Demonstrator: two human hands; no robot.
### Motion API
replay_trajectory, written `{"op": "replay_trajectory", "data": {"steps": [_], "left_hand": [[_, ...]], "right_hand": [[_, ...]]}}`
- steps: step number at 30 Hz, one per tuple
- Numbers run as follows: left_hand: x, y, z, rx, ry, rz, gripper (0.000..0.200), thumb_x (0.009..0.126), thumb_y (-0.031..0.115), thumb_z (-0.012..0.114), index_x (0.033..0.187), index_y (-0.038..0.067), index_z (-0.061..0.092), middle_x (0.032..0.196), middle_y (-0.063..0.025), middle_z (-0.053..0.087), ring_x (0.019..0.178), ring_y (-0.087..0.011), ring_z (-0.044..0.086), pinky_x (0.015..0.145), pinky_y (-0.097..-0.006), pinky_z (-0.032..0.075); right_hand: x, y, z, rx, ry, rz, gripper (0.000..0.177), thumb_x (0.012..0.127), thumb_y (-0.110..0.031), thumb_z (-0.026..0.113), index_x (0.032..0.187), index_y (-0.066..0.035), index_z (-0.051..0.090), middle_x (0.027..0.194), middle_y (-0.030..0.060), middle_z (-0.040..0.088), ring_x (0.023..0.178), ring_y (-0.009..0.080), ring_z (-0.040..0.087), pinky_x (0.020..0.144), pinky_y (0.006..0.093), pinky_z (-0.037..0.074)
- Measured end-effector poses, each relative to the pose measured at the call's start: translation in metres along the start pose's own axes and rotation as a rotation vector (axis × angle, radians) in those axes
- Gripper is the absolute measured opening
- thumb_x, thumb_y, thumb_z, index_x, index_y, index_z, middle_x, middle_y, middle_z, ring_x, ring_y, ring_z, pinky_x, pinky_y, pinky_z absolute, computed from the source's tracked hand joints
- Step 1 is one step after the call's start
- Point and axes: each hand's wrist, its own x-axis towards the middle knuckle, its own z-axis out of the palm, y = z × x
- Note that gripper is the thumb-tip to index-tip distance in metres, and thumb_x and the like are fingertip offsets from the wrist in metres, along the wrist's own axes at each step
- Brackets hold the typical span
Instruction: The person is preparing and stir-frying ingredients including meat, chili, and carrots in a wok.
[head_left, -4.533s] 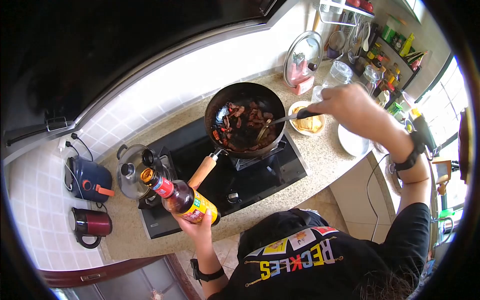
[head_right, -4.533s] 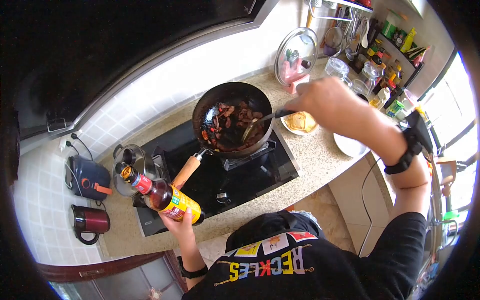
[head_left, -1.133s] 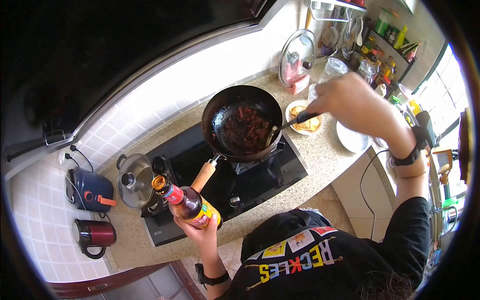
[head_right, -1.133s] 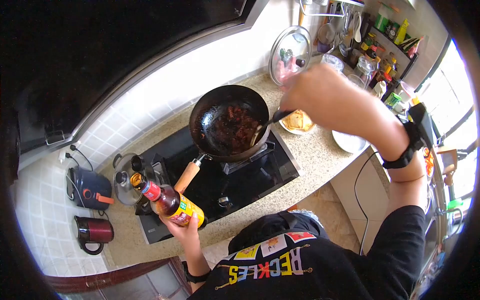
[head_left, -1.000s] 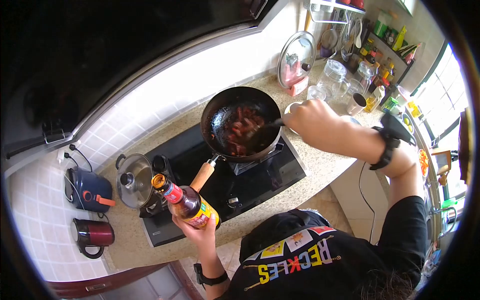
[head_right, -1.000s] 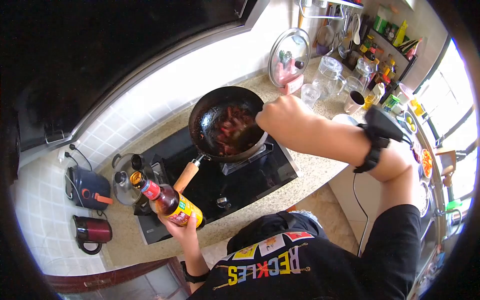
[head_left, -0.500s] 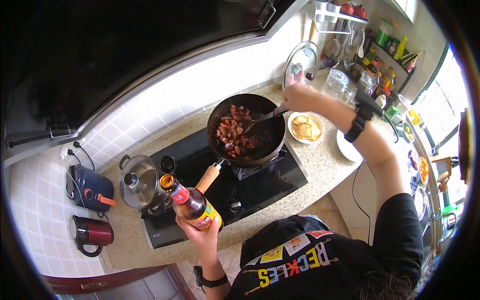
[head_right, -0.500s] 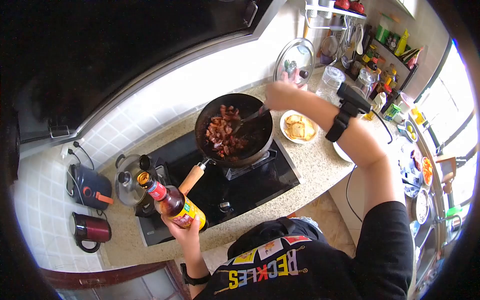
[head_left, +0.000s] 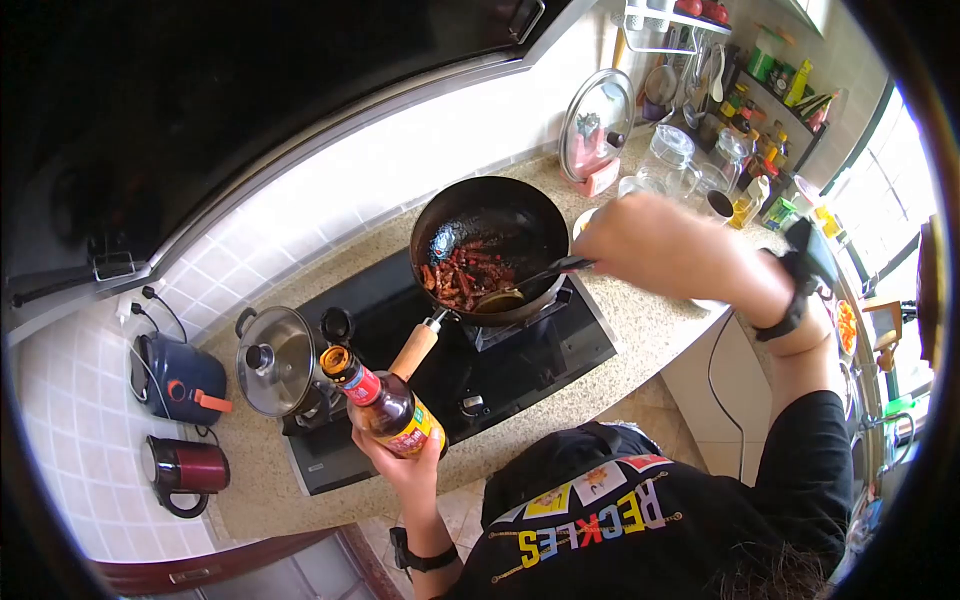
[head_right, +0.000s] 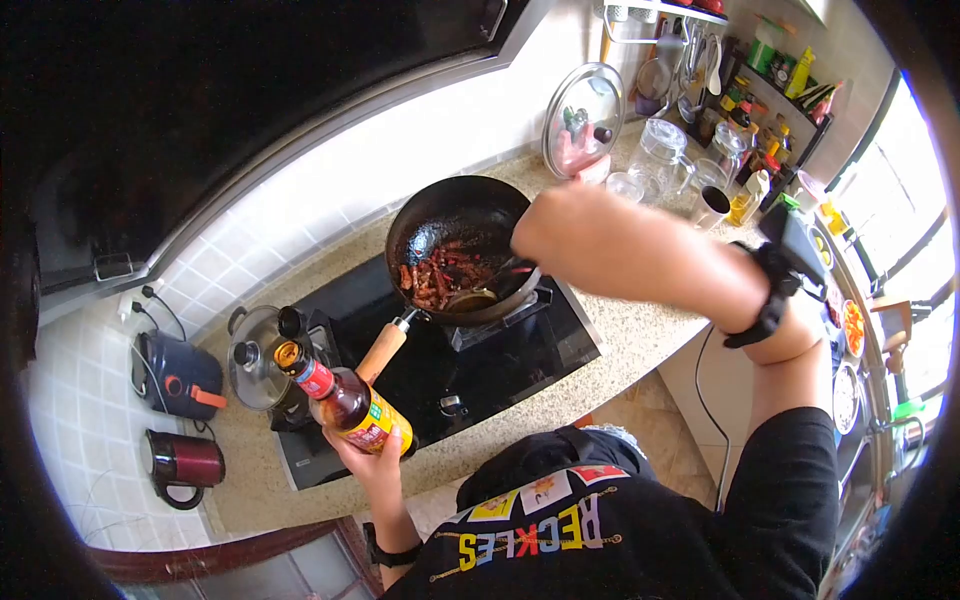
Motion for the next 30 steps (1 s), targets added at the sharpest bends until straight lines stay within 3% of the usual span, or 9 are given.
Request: {"op": "replay_trajectory", "data": {"steps": [2,11,12,14,17,22,24,28,30], "left_hand": [[0.0,-0.001,0.001,-0.004,0.004,0.0,0.092,0.063,0.012,0.076,0.139,0.002,0.025,0.129,-0.0145,0.032,0.118,-0.0253,0.045,0.099,-0.0387,0.039],[-0.002,-0.006,-0.003,-0.023,0.002,0.019,0.094,0.063,0.018,0.078,0.14,0.003,0.026,0.129,-0.0154,0.035,0.119,-0.0268,0.043,0.099,-0.04,0.037],[-0.001,-0.006,-0.002,-0.023,0.007,0.027,0.094,0.063,0.019,0.077,0.14,0.003,0.026,0.129,-0.0158,0.035,0.12,-0.0272,0.043,0.1,-0.0402,0.037],[-0.003,-0.008,-0.005,0.012,-0.006,0.045,0.093,0.064,0.014,0.076,0.14,0.001,0.024,0.13,-0.0162,0.037,0.119,-0.0265,0.045,0.101,-0.0401,0.037],[-0.004,-0.011,-0.007,0.043,-0.009,0.052,0.093,0.064,0.01,0.075,0.14,0.0,0.022,0.133,-0.0169,0.037,0.121,-0.0266,0.045,0.103,-0.0403,0.036],[-0.006,0.012,0.001,0.136,-0.013,0.107,0.095,0.063,0.016,0.075,0.142,0.003,0.023,0.135,-0.0187,0.025,0.126,-0.0309,0.036,0.105,-0.0427,0.032],[-0.017,0.011,0.001,0.147,0.012,0.075,0.096,0.061,0.014,0.075,0.141,0.003,0.024,0.137,-0.0189,0.02,0.126,-0.0307,0.034,0.105,-0.0429,0.031],[-0.033,0.022,0.007,0.263,0.053,0.109,0.098,0.059,0.013,0.076,0.141,0.003,0.023,0.136,-0.0193,0.017,0.125,-0.03,0.034,0.105,-0.0423,0.032],[-0.036,0.038,0.016,0.224,0.056,0.096,0.098,0.059,0.01,0.076,0.141,0.003,0.023,0.134,-0.0191,0.024,0.12,-0.0282,0.04,0.102,-0.041,0.036]], "right_hand": [[0.015,-0.005,0.032,-0.208,-0.208,0.064,0.009,0.077,-0.005,0.059,0.083,-0.001,0.064,0.073,0.0155,0.062,0.074,0.0318,0.064,0.065,0.0383,0.05],[0.021,0.019,0.083,-0.125,-0.031,0.383,0.026,0.076,-0.003,0.055,0.102,-0.002,0.057,0.077,0.013,0.06,0.074,0.0287,0.064,0.062,0.0378,0.051],[0.018,0.015,0.098,-0.198,0.002,0.335,0.041,0.075,-0.002,0.056,0.116,-0.001,0.052,0.082,0.0138,0.058,0.073,0.0298,0.063,0.062,0.0384,0.051],[0.004,0.013,0.128,-0.181,-0.003,0.239,0.051,0.073,-0.002,0.06,0.121,0.005,0.047,0.088,0.0143,0.055,0.072,0.0264,0.063,0.055,0.0346,0.052],[-0.027,0.0,0.137,-0.087,-0.016,0.213,0.065,0.074,-0.002,0.056,0.136,0.0,0.037,0.087,0.0137,0.052,0.07,0.0278,0.06,0.061,0.0381,0.051],[-0.063,-0.008,0.138,-0.073,0.002,0.252,0.066,0.074,-0.002,0.055,0.138,-0.007,0.039,0.081,0.0107,0.049,0.068,0.0267,0.059,0.058,0.0371,0.049],[-0.062,-0.007,0.142,-0.028,-0.091,0.344,0.063,0.076,-0.004,0.056,0.137,-0.006,0.039,0.088,0.0156,0.052,0.075,0.0303,0.06,0.065,0.0392,0.05],[-0.049,-0.005,0.164,0.094,-0.155,0.438,0.062,0.079,-0.009,0.059,0.138,-0.008,0.039,0.092,0.018,0.053,0.08,0.033,0.06,0.069,0.0417,0.049],[-0.051,-0.004,0.163,0.229,-0.038,0.398,0.062,0.081,-0.019,0.066,0.136,-0.008,0.04,0.096,0.019,0.054,0.086,0.0341,0.06,0.073,0.0427,0.048]]}}
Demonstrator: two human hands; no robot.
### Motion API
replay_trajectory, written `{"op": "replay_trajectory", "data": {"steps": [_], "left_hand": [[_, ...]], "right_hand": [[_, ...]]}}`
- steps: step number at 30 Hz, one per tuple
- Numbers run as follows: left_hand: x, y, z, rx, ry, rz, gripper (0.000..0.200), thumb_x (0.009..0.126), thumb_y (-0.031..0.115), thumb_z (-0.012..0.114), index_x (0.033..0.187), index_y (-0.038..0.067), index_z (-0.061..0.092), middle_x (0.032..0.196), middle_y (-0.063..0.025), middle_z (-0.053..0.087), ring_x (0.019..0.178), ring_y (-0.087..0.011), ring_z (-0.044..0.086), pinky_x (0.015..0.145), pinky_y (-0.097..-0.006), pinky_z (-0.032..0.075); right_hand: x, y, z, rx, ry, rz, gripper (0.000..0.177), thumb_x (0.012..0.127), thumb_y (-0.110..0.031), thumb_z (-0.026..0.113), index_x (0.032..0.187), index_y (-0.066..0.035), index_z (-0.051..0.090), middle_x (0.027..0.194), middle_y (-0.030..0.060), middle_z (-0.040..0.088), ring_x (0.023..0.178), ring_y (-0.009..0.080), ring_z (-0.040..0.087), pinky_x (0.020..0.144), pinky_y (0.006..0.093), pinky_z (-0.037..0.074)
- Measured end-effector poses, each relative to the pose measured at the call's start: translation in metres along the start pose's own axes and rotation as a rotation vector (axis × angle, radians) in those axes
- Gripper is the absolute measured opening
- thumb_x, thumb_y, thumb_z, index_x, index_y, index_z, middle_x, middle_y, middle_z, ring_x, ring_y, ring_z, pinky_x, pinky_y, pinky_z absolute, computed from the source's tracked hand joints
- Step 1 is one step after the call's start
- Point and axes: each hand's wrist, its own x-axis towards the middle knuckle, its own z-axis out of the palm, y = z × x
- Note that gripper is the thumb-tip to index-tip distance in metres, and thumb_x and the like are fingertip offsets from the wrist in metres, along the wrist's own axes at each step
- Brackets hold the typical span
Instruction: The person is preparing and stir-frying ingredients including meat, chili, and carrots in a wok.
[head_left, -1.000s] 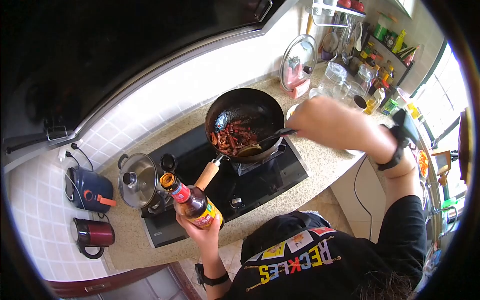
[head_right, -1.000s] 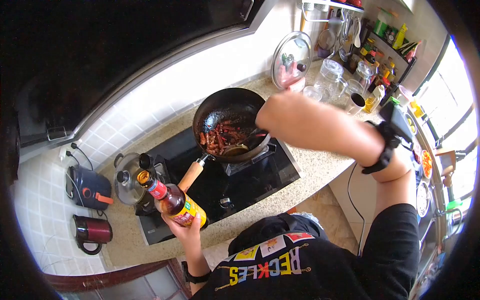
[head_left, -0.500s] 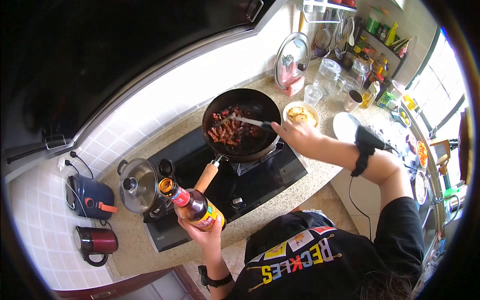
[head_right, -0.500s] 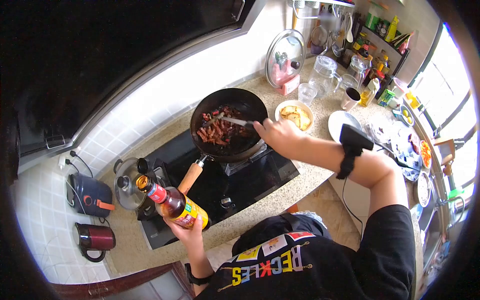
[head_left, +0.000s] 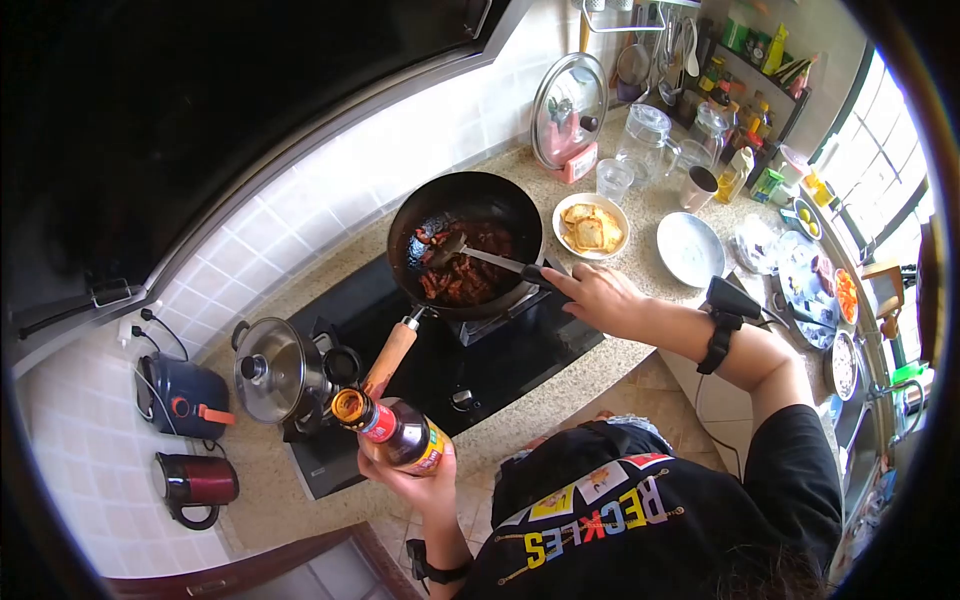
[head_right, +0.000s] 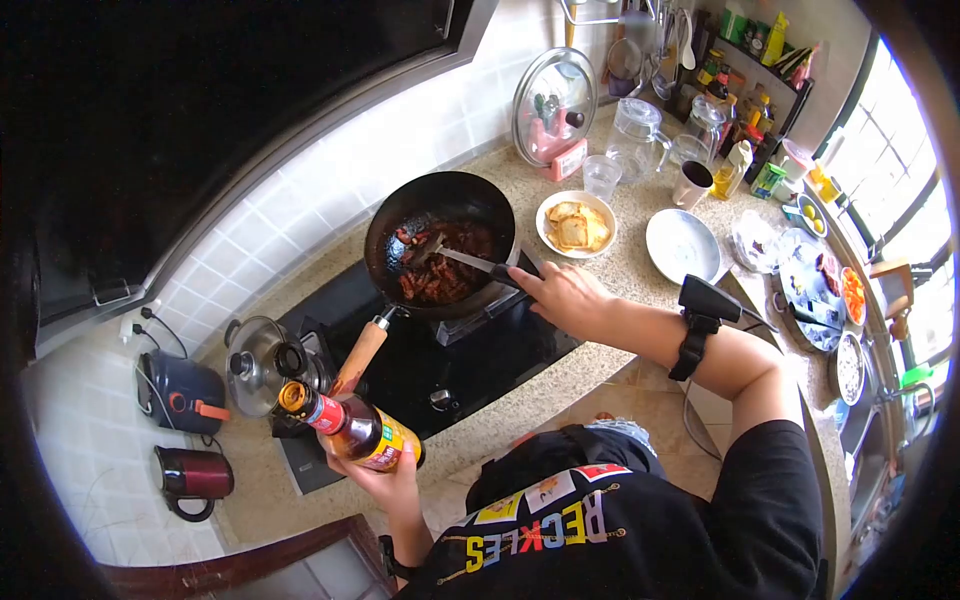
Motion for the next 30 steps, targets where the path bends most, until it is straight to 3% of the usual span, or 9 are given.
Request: {"op": "replay_trajectory", "data": {"steps": [1,4,7,12,14,18,21,25,30], "left_hand": [[-0.004,0.003,0.005,0.006,0.002,0.003,0.098,0.059,0.01,0.076,0.141,0.003,0.023,0.134,-0.0191,0.024,0.12,-0.0282,0.04,0.102,-0.041,0.036],[-0.015,0.028,0.028,-0.535,-0.127,-0.239,0.091,0.062,-0.003,0.072,0.139,0.002,0.024,0.129,-0.0155,0.038,0.109,-0.0219,0.051,0.094,-0.0357,0.044],[-0.029,0.028,0.056,-0.545,-0.299,-0.176,0.088,0.065,-0.002,0.073,0.139,0.001,0.025,0.132,-0.015,0.039,0.109,-0.0211,0.053,0.092,-0.0345,0.046],[-0.065,0.065,0.121,-0.569,-0.495,-0.193,0.088,0.062,0.008,0.08,0.135,0.0,0.031,0.123,-0.013,0.048,0.11,-0.0205,0.053,0.095,-0.0338,0.043],[-0.08,0.085,0.148,-0.557,-0.591,-0.14,0.087,0.062,0.01,0.08,0.133,0.0,0.033,0.121,-0.0125,0.05,0.11,-0.0202,0.054,0.094,-0.0332,0.043],[-0.111,0.135,0.2,-0.655,-0.786,-0.194,0.084,0.064,0.01,0.077,0.134,-0.001,0.031,0.124,-0.0132,0.047,0.113,-0.0221,0.051,0.098,-0.0355,0.041],[-0.132,0.166,0.232,-0.641,-0.943,-0.257,0.083,0.065,0.011,0.076,0.133,-0.001,0.031,0.123,-0.0134,0.048,0.112,-0.0219,0.052,0.096,-0.035,0.041],[-0.16,0.195,0.276,-0.692,-1.035,-0.218,0.078,0.063,0.011,0.078,0.129,-0.001,0.037,0.118,-0.013,0.053,0.106,-0.0214,0.056,0.092,-0.0331,0.045],[-0.178,0.21,0.317,-0.6,-1.246,-0.158,0.083,0.061,0.009,0.08,0.13,0.0,0.036,0.12,-0.0137,0.052,0.109,-0.0222,0.055,0.093,-0.0342,0.045]], "right_hand": [[-0.003,0.002,-0.003,0.004,0.003,-0.004,0.062,0.081,-0.019,0.066,0.136,-0.008,0.04,0.096,0.019,0.054,0.086,0.0341,0.06,0.073,0.0427,0.048],[-0.019,0.007,-0.024,0.022,0.235,-0.139,0.064,0.08,-0.028,0.07,0.133,-0.006,0.042,0.095,0.0171,0.056,0.089,0.0331,0.059,0.076,0.0428,0.048],[-0.042,0.002,-0.056,0.493,0.178,-0.22,0.065,0.077,-0.035,0.073,0.127,-0.002,0.047,0.098,0.0148,0.061,0.093,0.0297,0.06,0.082,0.039,0.048],[-0.089,0.01,-0.066,1.016,0.121,-0.23,0.1,0.069,-0.039,0.081,0.142,-0.002,0.022,0.125,0.0134,0.05,0.116,0.0225,0.051,0.097,0.039,0.043],[-0.108,0.019,-0.065,1.194,0.271,-0.166,0.092,0.071,-0.029,0.082,0.14,-0.002,0.028,0.123,0.0118,0.051,0.116,0.0203,0.051,0.098,0.0377,0.042],[-0.164,0.055,-0.073,1.249,0.525,-0.026,0.068,0.079,-0.015,0.074,0.135,-0.002,0.037,0.113,0.0078,0.056,0.105,0.0152,0.056,0.092,0.0336,0.046],[-0.207,0.092,-0.079,0.845,0.675,-0.097,0.049,0.084,-0.008,0.062,0.13,-0.007,0.046,0.104,0.013,0.059,0.099,0.025,0.06,0.086,0.0363,0.047],[-0.271,0.128,-0.096,0.823,0.593,0.115,0.047,0.084,-0.01,0.062,0.129,-0.012,0.048,0.099,0.0151,0.059,0.096,0.0324,0.058,0.083,0.0405,0.047],[-0.322,0.16,-0.104,0.636,0.711,0.181,0.047,0.084,-0.013,0.062,0.129,-0.011,0.049,0.099,0.0146,0.059,0.094,0.0334,0.058,0.082,0.0404,0.047]]}}
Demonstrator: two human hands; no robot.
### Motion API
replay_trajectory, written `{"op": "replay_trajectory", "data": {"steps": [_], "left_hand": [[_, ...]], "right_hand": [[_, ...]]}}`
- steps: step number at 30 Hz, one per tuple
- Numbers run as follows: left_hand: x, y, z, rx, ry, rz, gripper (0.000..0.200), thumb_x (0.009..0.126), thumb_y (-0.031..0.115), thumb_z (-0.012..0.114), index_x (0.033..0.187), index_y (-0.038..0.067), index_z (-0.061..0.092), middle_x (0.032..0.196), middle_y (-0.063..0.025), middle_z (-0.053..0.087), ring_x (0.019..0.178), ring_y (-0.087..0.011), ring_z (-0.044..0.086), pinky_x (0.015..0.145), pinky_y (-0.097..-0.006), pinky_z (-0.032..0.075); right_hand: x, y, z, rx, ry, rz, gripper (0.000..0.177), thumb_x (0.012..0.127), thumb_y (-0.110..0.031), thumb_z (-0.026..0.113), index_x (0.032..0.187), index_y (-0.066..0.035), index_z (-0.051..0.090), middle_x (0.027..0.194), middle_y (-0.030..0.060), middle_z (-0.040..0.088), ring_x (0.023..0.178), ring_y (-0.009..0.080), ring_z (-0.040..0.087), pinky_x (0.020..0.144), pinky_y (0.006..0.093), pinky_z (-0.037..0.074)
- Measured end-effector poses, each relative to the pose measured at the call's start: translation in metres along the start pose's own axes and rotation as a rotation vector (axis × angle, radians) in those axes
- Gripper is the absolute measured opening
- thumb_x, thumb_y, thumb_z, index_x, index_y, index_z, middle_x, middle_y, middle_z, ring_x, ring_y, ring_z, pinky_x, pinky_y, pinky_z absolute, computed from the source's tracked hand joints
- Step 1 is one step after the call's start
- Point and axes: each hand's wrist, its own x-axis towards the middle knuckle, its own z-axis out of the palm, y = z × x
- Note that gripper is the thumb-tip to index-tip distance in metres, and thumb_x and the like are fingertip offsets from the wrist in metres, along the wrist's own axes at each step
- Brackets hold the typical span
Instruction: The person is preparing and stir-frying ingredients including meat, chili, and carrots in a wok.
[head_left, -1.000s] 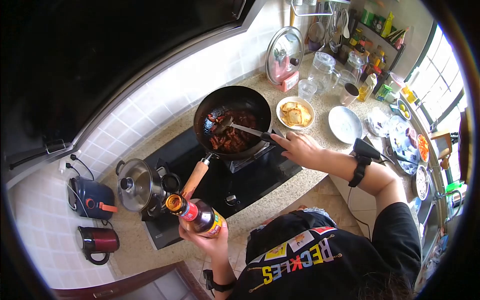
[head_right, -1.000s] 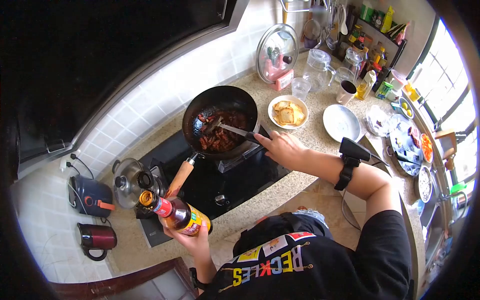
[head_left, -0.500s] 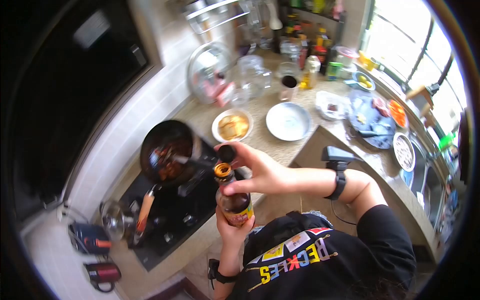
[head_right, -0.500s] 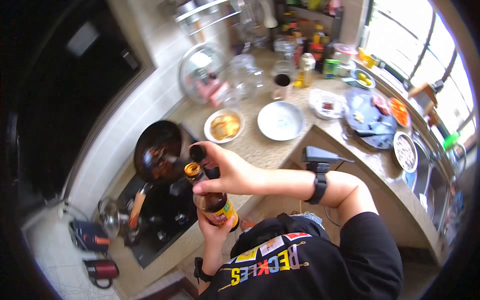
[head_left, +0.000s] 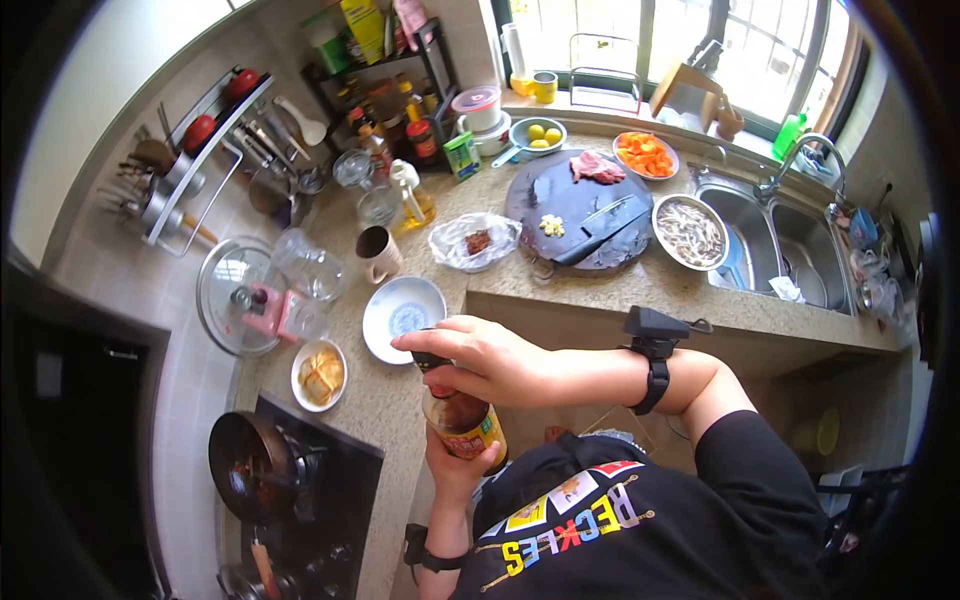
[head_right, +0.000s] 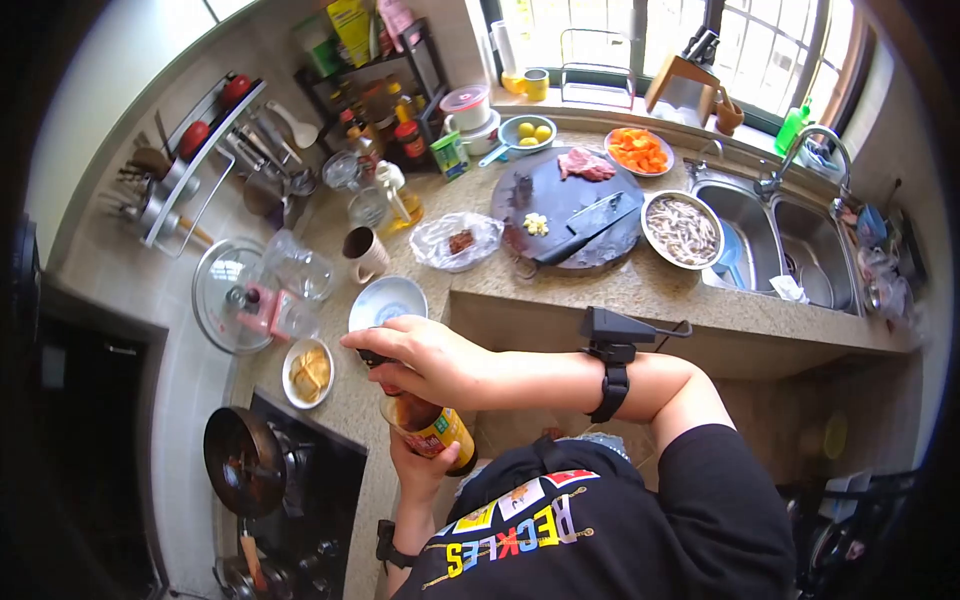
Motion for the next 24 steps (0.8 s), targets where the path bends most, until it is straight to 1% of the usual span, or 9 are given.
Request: {"op": "replay_trajectory", "data": {"steps": [8,10,12,14,15,18,19,21,24], "left_hand": [[0.076,0.03,0.011,-0.109,-0.206,-0.065,0.085,0.062,0.01,0.08,0.132,0.0,0.034,0.123,-0.0141,0.05,0.114,-0.023,0.051,0.097,-0.0355,0.041],[0.1,0.032,0.001,0.037,-0.242,-0.016,0.085,0.064,0.014,0.08,0.133,0.001,0.032,0.126,-0.0139,0.046,0.118,-0.024,0.048,0.1,-0.0361,0.038],[0.129,0.024,-0.007,0.006,-0.27,0.068,0.09,0.066,0.019,0.08,0.137,0.001,0.028,0.129,-0.0142,0.041,0.122,-0.0251,0.043,0.102,-0.0388,0.036],[0.149,0.011,-0.015,0.035,-0.126,0.277,0.095,0.068,0.022,0.079,0.142,0.002,0.023,0.13,-0.0145,0.039,0.124,-0.0261,0.04,0.103,-0.0416,0.035],[0.156,0.006,-0.022,0.044,-0.107,0.241,0.094,0.072,0.02,0.076,0.145,0.002,0.019,0.131,-0.0152,0.038,0.126,-0.0266,0.038,0.102,-0.0431,0.035],[0.166,-0.015,-0.033,-0.019,0.014,0.157,0.063,0.081,0.007,0.066,0.137,0.001,0.036,0.122,-0.012,0.048,0.113,-0.0215,0.05,0.093,-0.0353,0.044],[0.169,-0.023,-0.038,-0.023,0.02,0.154,0.063,0.081,0.007,0.066,0.137,0.001,0.036,0.122,-0.012,0.048,0.113,-0.0215,0.05,0.093,-0.0353,0.044],[0.173,-0.034,-0.045,-0.117,-0.004,-0.014,0.046,0.084,0.004,0.063,0.127,0.0,0.048,0.11,-0.0086,0.056,0.1,-0.0166,0.057,0.086,-0.0297,0.047],[0.181,-0.037,-0.047,-0.123,0.0,-0.036,0.037,0.085,-0.002,0.06,0.121,-0.001,0.052,0.103,-0.0074,0.058,0.094,-0.0127,0.057,0.082,-0.0261,0.048]], "right_hand": [[0.029,0.016,-0.055,-0.13,0.034,0.072,0.047,0.079,-0.013,0.067,0.124,-0.009,0.053,0.098,0.0152,0.062,0.088,0.0341,0.062,0.074,0.0404,0.05],[0.051,0.01,-0.073,-0.123,0.03,0.114,0.046,0.077,-0.011,0.07,0.12,-0.007,0.054,0.097,0.0153,0.064,0.089,0.0316,0.064,0.073,0.0381,0.053],[0.075,0.006,-0.087,-0.171,0.067,0.091,0.046,0.077,-0.009,0.071,0.12,-0.007,0.054,0.096,0.014,0.065,0.088,0.0271,0.066,0.069,0.035,0.055],[0.106,0.009,-0.102,-0.268,0.174,-0.026,0.043,0.074,-0.014,0.07,0.114,-0.008,0.056,0.089,0.0169,0.065,0.083,0.034,0.065,0.071,0.0395,0.052],[0.124,0.004,-0.111,-0.283,0.196,0.059,0.041,0.073,-0.016,0.072,0.111,-0.009,0.057,0.087,0.0164,0.066,0.08,0.0339,0.065,0.069,0.0388,0.052],[0.179,0.02,-0.133,-0.56,0.337,-0.003,0.04,0.071,-0.021,0.075,0.105,-0.006,0.06,0.081,0.0165,0.066,0.077,0.0344,0.065,0.069,0.0381,0.052],[0.199,0.033,-0.14,-0.622,0.371,-0.018,0.04,0.071,-0.021,0.075,0.106,-0.006,0.06,0.081,0.0165,0.066,0.076,0.0343,0.065,0.069,0.0385,0.052],[0.24,0.059,-0.151,-0.744,0.388,0.009,0.04,0.072,-0.022,0.075,0.104,-0.006,0.06,0.081,0.0165,0.066,0.077,0.0339,0.065,0.069,0.0391,0.052],[0.299,0.098,-0.161,-0.885,0.354,0.094,0.039,0.073,-0.024,0.075,0.102,-0.005,0.059,0.083,0.0148,0.066,0.079,0.0338,0.065,0.07,0.04,0.052]]}}
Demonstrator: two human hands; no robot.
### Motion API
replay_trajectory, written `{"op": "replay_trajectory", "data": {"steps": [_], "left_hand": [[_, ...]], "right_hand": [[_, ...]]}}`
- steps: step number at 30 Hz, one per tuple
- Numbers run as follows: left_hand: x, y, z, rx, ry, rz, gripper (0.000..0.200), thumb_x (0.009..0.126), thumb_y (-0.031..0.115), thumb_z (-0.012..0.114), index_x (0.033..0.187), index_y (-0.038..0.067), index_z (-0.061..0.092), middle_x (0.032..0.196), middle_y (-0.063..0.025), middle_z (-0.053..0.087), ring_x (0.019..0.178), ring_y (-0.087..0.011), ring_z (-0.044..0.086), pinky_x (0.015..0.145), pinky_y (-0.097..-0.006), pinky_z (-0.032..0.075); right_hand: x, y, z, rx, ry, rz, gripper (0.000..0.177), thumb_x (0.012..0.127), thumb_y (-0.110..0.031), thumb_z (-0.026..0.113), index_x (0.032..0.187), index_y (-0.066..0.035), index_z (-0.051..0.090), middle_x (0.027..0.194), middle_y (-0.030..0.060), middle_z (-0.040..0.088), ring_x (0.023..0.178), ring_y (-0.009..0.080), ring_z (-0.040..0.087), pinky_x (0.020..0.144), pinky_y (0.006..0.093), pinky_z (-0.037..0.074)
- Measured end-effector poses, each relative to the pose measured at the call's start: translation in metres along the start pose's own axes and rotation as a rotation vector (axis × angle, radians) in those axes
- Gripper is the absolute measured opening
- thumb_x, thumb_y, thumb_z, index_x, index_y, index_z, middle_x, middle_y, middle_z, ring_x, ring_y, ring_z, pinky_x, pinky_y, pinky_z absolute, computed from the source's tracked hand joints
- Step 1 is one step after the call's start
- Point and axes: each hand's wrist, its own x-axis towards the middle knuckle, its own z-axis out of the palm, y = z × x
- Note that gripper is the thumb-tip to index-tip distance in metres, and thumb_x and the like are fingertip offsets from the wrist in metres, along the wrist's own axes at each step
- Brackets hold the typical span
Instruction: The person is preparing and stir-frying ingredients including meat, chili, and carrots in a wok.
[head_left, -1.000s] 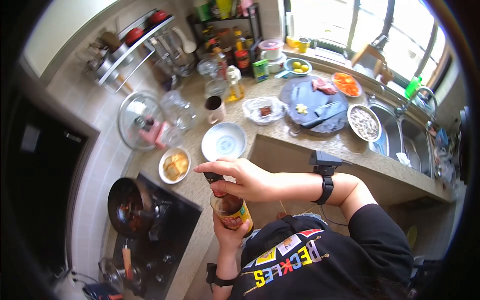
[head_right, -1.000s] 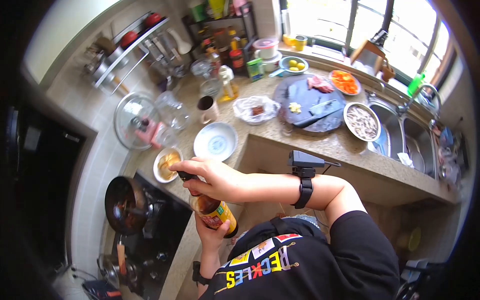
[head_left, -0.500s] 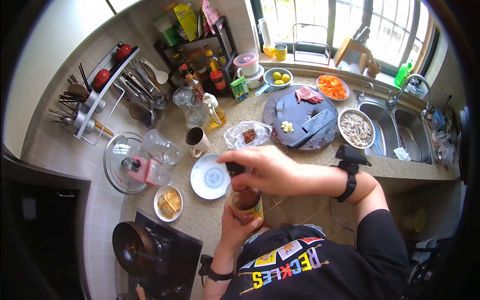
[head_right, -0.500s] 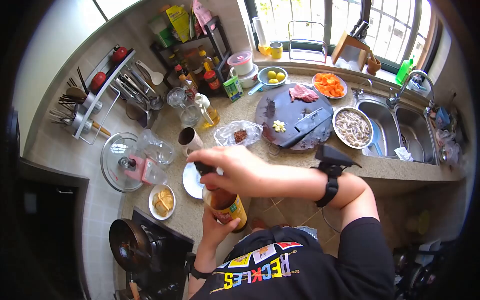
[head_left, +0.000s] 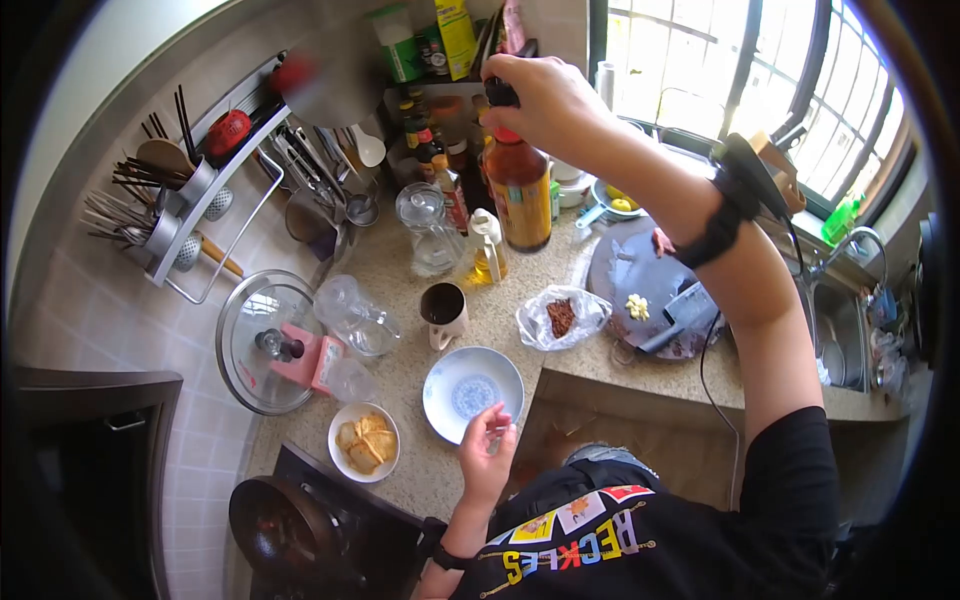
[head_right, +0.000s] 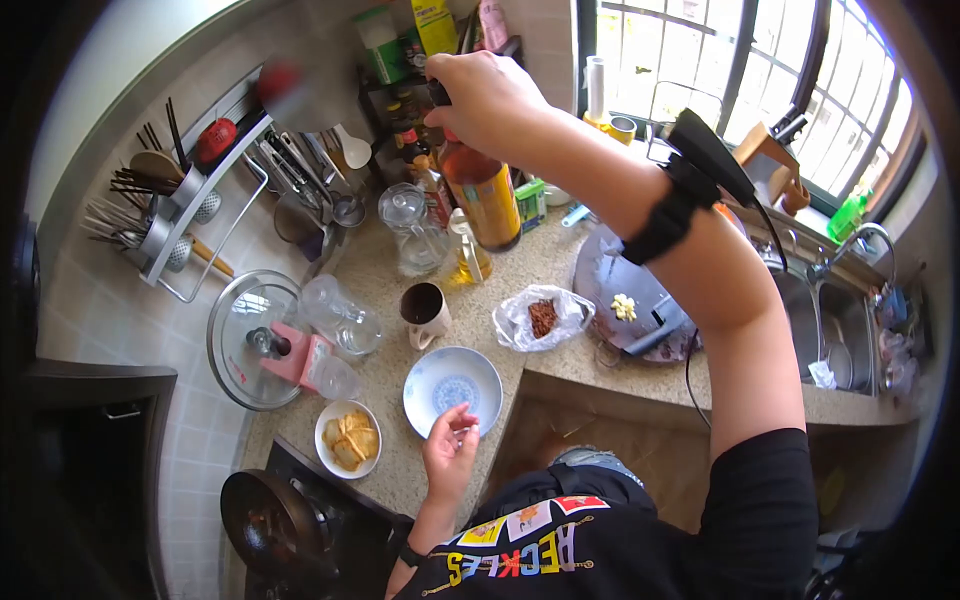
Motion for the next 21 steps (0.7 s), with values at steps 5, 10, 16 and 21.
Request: {"op": "replay_trajectory", "data": {"steps": [5,10,16,21], "left_hand": [[0.027,-0.005,0.003,0.033,0.066,0.01,0.031,0.085,-0.001,0.06,0.116,-0.002,0.056,0.099,-0.0063,0.06,0.091,-0.0112,0.058,0.081,-0.0244,0.047],[0.041,-0.009,0.007,0.081,0.128,-0.019,0.023,0.083,-0.001,0.061,0.106,-0.002,0.062,0.098,-0.0092,0.062,0.087,-0.0145,0.062,0.075,-0.0258,0.051],[0.059,-0.008,0.009,0.067,0.221,-0.071,0.022,0.083,-0.002,0.061,0.106,-0.002,0.062,0.095,-0.01,0.063,0.086,-0.0145,0.063,0.075,-0.0257,0.051],[0.084,0.005,0.011,0.101,0.164,-0.08,0.025,0.085,-0.005,0.058,0.11,-0.004,0.058,0.101,-0.0097,0.061,0.092,-0.0144,0.06,0.083,-0.0263,0.048]], "right_hand": [[0.069,0.033,0.079,-0.229,-0.054,0.08,0.039,0.075,-0.027,0.073,0.104,-0.007,0.054,0.084,0.0177,0.065,0.081,0.0371,0.064,0.071,0.0438,0.05],[0.11,0.069,0.156,-0.178,-0.035,0.069,0.037,0.075,-0.024,0.073,0.095,-0.003,0.05,0.081,0.0188,0.065,0.081,0.0378,0.064,0.07,0.0455,0.05],[0.132,0.107,0.252,-0.131,0.035,0.139,0.036,0.077,-0.021,0.071,0.1,-0.003,0.048,0.086,0.0208,0.062,0.08,0.0388,0.064,0.069,0.0453,0.052],[0.127,0.123,0.293,-0.178,-0.026,0.118,0.021,0.079,-0.004,0.059,0.098,-0.003,0.049,0.093,0.0211,0.061,0.083,0.0342,0.066,0.068,0.0382,0.055]]}}
